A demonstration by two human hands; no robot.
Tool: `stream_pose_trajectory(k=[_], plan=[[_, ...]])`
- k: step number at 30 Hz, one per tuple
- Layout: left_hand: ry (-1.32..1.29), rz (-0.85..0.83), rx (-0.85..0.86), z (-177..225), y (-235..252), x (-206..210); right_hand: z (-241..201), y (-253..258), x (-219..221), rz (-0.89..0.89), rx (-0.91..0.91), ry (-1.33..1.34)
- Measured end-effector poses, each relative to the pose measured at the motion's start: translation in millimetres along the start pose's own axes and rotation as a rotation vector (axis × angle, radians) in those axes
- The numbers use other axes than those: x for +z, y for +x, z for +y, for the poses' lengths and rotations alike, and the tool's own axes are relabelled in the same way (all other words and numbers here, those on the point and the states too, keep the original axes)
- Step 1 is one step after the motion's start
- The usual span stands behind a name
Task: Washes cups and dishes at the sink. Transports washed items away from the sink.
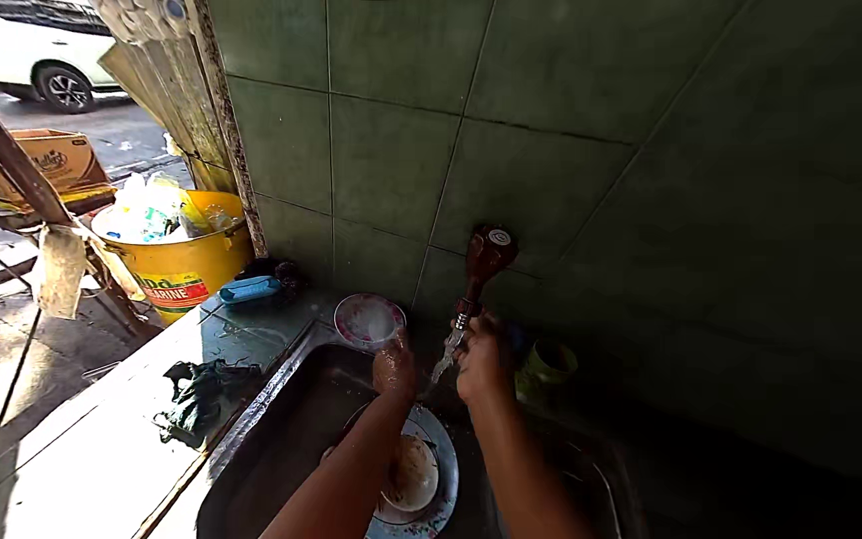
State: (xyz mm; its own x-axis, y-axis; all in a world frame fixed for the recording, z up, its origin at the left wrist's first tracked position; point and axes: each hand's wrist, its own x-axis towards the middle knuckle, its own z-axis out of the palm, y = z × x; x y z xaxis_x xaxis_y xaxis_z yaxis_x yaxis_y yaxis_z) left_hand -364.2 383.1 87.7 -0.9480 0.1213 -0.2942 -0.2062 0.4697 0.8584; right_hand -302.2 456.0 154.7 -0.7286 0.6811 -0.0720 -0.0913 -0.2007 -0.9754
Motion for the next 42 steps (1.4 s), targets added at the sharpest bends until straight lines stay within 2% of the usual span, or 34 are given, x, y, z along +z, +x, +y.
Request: stream_pose_trajectory(k=[1, 3, 4, 6, 9, 12, 15, 17, 19, 23, 26, 29, 31, 33, 35, 37, 38, 40, 42], plan=[[-0.015, 0.124, -0.075, -9.9, 6.2, -8.3, 22.1, -4.3, 1.2, -0.049, 0.150, -0.142], [-0.105, 0.304, -0.176, -27.0, 21.9, -23.3, 51.9, -10.6, 0.9, -0.290, 0.362, -0.412], [-0.145, 0.335, -0.182, -33.5, 31.3, -29.9, 59.3, -13.1, 1.6, -0.389, 0.409, -0.513], [-0.152, 0.280, -0.145, -43.0, 49.2, -42.6, 63.4, -14.9, 1.1, -0.499, 0.457, -0.625], [-0.098, 0.224, -0.084, -42.4, 56.6, -63.6, 56.2, -14.9, 1.0, -0.465, 0.495, -0.588], [-0.287, 0.205, -0.027, -46.7, 34.2, -72.4, 47.7, -18.1, 1.8, -0.317, 0.473, -0.474], [-0.470, -0.042, -0.049, -59.0, -8.0, -79.5, 52.3, -18.1, -2.1, -0.208, 0.470, -0.347], [-0.560, -0.252, -0.146, -67.2, -33.6, -79.7, 64.1, -15.3, -10.3, -0.175, 0.471, -0.338], [-0.600, -0.316, -0.254, -81.5, -46.4, -76.0, 74.3, -18.0, -19.9, -0.167, 0.441, -0.390], [-0.558, -0.381, -0.422, -107.4, -52.7, -68.0, 70.9, -27.2, -34.2, -0.266, 0.272, -0.721], [-0.559, -0.485, -0.396, -116.2, -56.7, -54.2, 55.8, -37.8, -50.3, -0.363, 0.100, -0.912], [-0.545, -0.545, -0.344, -113.0, -55.6, -39.4, 38.1, -40.1, -66.7, -0.424, 0.006, -1.113], [-0.516, -0.559, -0.335, -107.0, -56.0, -31.2, 34.6, -39.5, -70.7, -0.443, -0.073, -1.144], [-0.505, -0.547, -0.343, -99.4, -57.4, -22.6, 34.5, -40.6, -65.7, -0.439, -0.252, -1.117], [-0.541, -0.533, -0.341, -96.1, -53.8, -15.6, 40.2, -39.2, -56.2, -0.407, -0.547, -1.048], [-0.556, -0.486, -0.307, -93.9, -45.6, -12.1, 46.1, -34.5, -47.3, -0.382, -0.802, -0.979], [-0.547, -0.445, -0.292, -91.8, -40.2, -12.2, 46.3, -33.5, -44.5, -0.365, -0.872, -0.954], [-0.537, -0.306, -0.256, -87.1, -24.3, -13.5, 44.4, -34.7, -43.3, -0.303, -0.936, -0.912], [-0.496, -0.152, -0.221, -81.2, -2.6, -18.5, 43.5, -38.3, -48.6, -0.212, -0.924, -0.898]])
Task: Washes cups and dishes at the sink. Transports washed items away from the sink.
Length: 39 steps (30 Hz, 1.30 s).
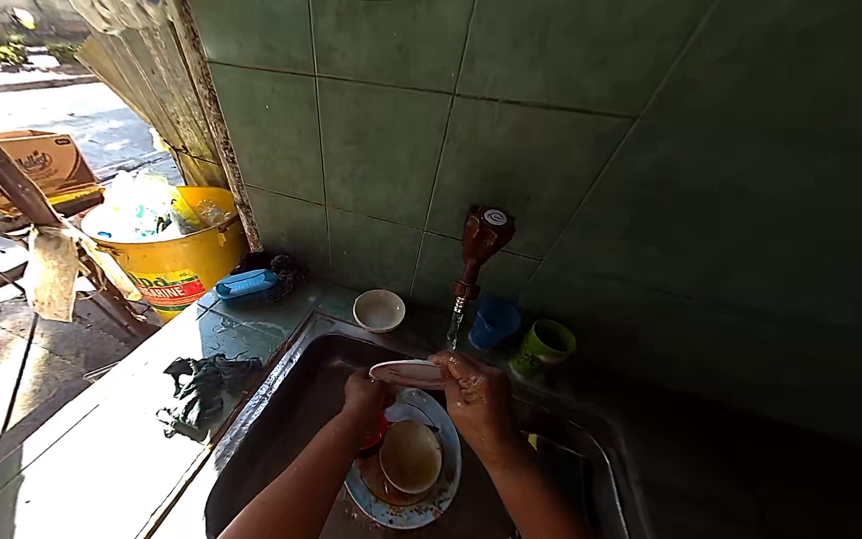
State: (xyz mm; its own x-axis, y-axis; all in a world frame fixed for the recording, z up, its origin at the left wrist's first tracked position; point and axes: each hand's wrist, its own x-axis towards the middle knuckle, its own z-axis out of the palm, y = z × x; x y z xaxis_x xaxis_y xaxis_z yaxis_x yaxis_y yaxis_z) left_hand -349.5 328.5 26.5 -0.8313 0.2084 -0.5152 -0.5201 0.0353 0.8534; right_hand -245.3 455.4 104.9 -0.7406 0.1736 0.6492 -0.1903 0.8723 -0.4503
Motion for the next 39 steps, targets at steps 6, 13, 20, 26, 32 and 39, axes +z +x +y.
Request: stream_pose_trajectory(k=[6, 13, 20, 26, 32, 39], plan=[[0.437, 0.198, 0.104, 49.0, 55.5, -4.5, 19.3, -38.0, -1.5, -0.085, 0.678, 0.203], [0.676, 0.224, 0.107, 66.0, 82.4, -9.1, 19.3, -93.3, 27.0, -0.001, 1.586, 0.994], [0.630, 0.143, 0.267, 59.4, 60.0, -13.2, 18.6, -81.7, 26.1, 0.055, 1.418, 0.939], [0.667, -0.107, 0.350, 39.6, 29.5, -6.8, 19.9, -66.5, -14.7, 0.012, 0.648, 0.435], [0.925, -0.447, 0.356, 33.8, -1.3, 27.4, 9.7, -79.1, -55.8, 0.107, 0.147, 0.166], [1.436, -0.652, 0.477, 24.8, -28.0, 68.4, 16.6, -144.0, -118.9, 0.200, 0.142, 0.062]])
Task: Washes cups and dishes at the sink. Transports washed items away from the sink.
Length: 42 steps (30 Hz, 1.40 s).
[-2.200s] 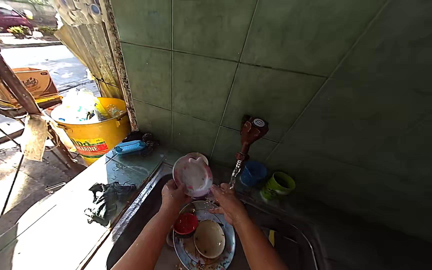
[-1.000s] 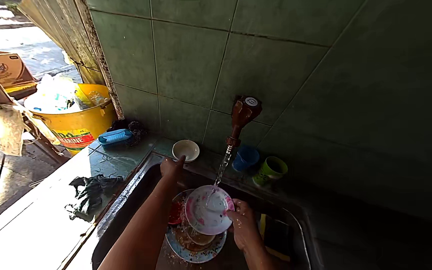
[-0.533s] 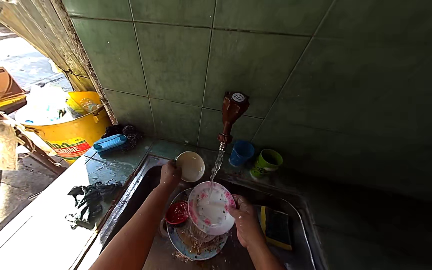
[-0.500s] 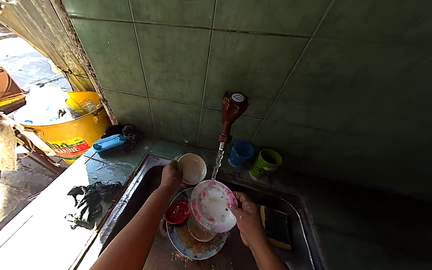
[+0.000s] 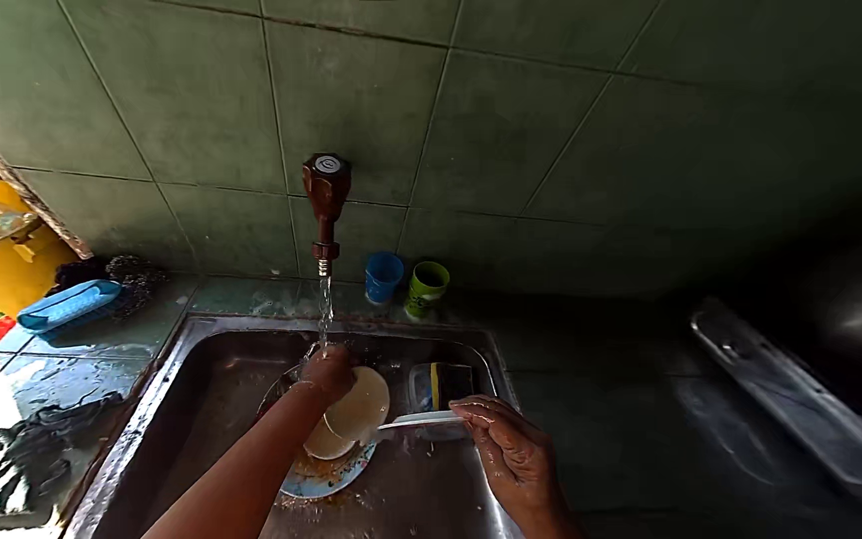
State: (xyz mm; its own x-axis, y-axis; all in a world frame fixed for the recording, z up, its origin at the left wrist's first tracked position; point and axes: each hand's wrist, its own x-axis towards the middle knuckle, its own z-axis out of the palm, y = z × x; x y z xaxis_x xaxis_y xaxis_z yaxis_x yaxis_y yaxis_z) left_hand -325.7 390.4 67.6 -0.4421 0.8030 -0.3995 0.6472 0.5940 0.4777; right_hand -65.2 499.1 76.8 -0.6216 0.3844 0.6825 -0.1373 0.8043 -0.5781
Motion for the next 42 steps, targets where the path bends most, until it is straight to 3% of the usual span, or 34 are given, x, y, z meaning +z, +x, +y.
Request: stream_pose_trajectory(k=[2, 5, 9, 12, 14, 16, 20, 23, 25, 29, 32, 36, 38, 42], plan=[[0.033, -0.012, -0.029, 1.6, 3.1, -0.2, 7.0, -15.2, -27.5, 0.086, 0.148, -0.110], [0.021, 0.020, -0.091, -1.9, 2.3, -5.4, 22.0, -32.1, -83.0, 0.184, 0.517, -0.338], [-0.149, 0.114, -0.149, -24.7, -1.0, -7.1, 66.1, -60.9, -158.3, 0.114, 0.924, -0.601], [-0.217, 0.145, -0.182, -38.2, -13.2, -10.3, 81.8, -60.6, -168.0, -0.036, 0.939, -0.750], [-0.237, 0.147, -0.218, -42.0, -21.1, -10.9, 66.1, -35.7, -136.4, -0.019, 0.680, -0.707], [-0.283, 0.156, -0.244, -45.1, -28.0, -6.7, 43.9, -8.7, -69.0, -0.008, 0.565, -0.404], [-0.403, 0.156, -0.287, -48.4, -44.0, 2.6, 7.2, 11.7, 82.3, -0.438, 1.076, 0.322], [-0.481, 0.192, -0.367, -53.2, -66.1, -2.2, -9.0, 14.3, 155.7, -0.484, 1.287, 0.537], [-0.586, 0.244, -0.431, -72.2, -81.1, -2.2, -4.7, 20.0, 178.6, -0.522, 1.242, 0.437], [-0.842, 0.315, -0.559, -107.4, -107.6, 4.5, -23.5, 65.8, 180.2, -0.734, 0.778, 0.019], [-0.887, 0.230, -0.536, -115.7, -113.6, 15.7, -51.3, 89.2, 167.4, -0.753, 0.465, -0.183], [-0.800, 0.111, -0.249, -108.6, -100.6, 29.6, -32.9, 71.7, 165.2, -0.203, -0.092, -0.137], [-0.765, 0.096, -0.123, -96.6, -87.6, 34.8, -23.7, 71.6, 152.0, -0.085, -0.132, -0.101], [-0.657, 0.108, -0.035, -59.6, -60.2, 30.2, -5.9, 72.8, 110.7, 0.047, 0.031, -0.126]])
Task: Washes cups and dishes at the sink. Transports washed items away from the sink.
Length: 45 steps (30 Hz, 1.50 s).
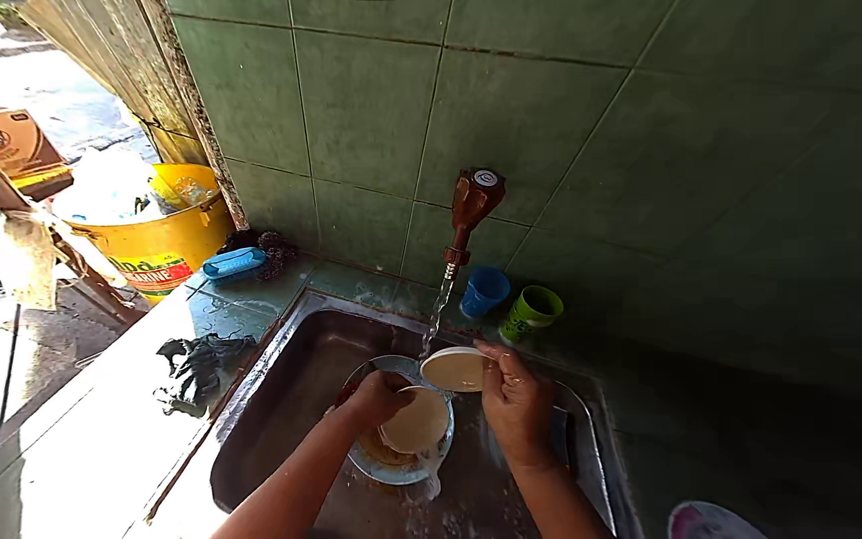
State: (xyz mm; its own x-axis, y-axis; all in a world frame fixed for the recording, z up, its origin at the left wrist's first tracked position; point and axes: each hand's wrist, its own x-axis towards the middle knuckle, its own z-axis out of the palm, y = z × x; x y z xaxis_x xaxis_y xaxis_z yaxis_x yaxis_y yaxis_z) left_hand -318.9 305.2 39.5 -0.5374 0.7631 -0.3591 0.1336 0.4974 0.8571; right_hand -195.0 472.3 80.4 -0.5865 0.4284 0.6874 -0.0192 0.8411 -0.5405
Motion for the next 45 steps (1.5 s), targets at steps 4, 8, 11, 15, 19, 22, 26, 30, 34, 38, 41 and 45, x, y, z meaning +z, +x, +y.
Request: stream_pose_trajectory(k=[4, 8, 11, 15, 19, 22, 26, 30, 34, 38, 41, 45], plan=[[-0.082, 0.059, -0.169, 42.2, 14.8, 18.5, 21.3, -5.0, -36.9, 0.032, 0.281, -0.043], [-0.358, 0.141, -0.354, 47.7, 19.3, 25.4, 35.7, -16.9, -56.4, 0.054, 0.514, 0.015], [-0.339, 0.175, -0.397, 32.8, 18.3, 16.8, 44.9, -27.7, -59.4, 0.042, 0.593, 0.024], [-0.228, 0.201, -0.354, 24.0, 6.7, -0.5, 45.4, -33.7, -47.5, -0.025, 0.650, 0.008], [-0.135, 0.170, -0.140, 27.5, -1.6, -9.7, 34.5, -31.6, -26.9, -0.064, 0.596, -0.063], [0.005, 0.113, 0.062, 27.3, 2.3, -7.0, 24.6, -25.7, -15.8, -0.089, 0.518, -0.079], [0.112, 0.164, 0.359, 28.5, 0.7, 6.3, 15.0, -18.5, 4.6, -0.121, 0.418, 0.004], [0.222, 0.384, 0.619, 20.2, 3.7, 7.1, 3.0, -10.0, 28.3, -0.199, 0.195, 0.213], [0.204, 0.466, 0.608, 18.9, -3.0, -9.9, 8.3, 13.3, 40.7, -0.332, 0.462, 0.379], [0.218, 0.404, 0.434, 26.8, -11.4, -8.4, 31.8, 45.9, 60.8, -0.261, 0.969, 0.626], [0.211, 0.459, 0.391, 26.9, -12.0, -1.1, 30.0, 60.1, 65.9, -0.249, 0.965, 0.574], [0.115, 0.589, 0.447, 7.4, -5.1, 6.1, 13.1, 37.4, 54.1, -0.709, 0.603, 0.637]])
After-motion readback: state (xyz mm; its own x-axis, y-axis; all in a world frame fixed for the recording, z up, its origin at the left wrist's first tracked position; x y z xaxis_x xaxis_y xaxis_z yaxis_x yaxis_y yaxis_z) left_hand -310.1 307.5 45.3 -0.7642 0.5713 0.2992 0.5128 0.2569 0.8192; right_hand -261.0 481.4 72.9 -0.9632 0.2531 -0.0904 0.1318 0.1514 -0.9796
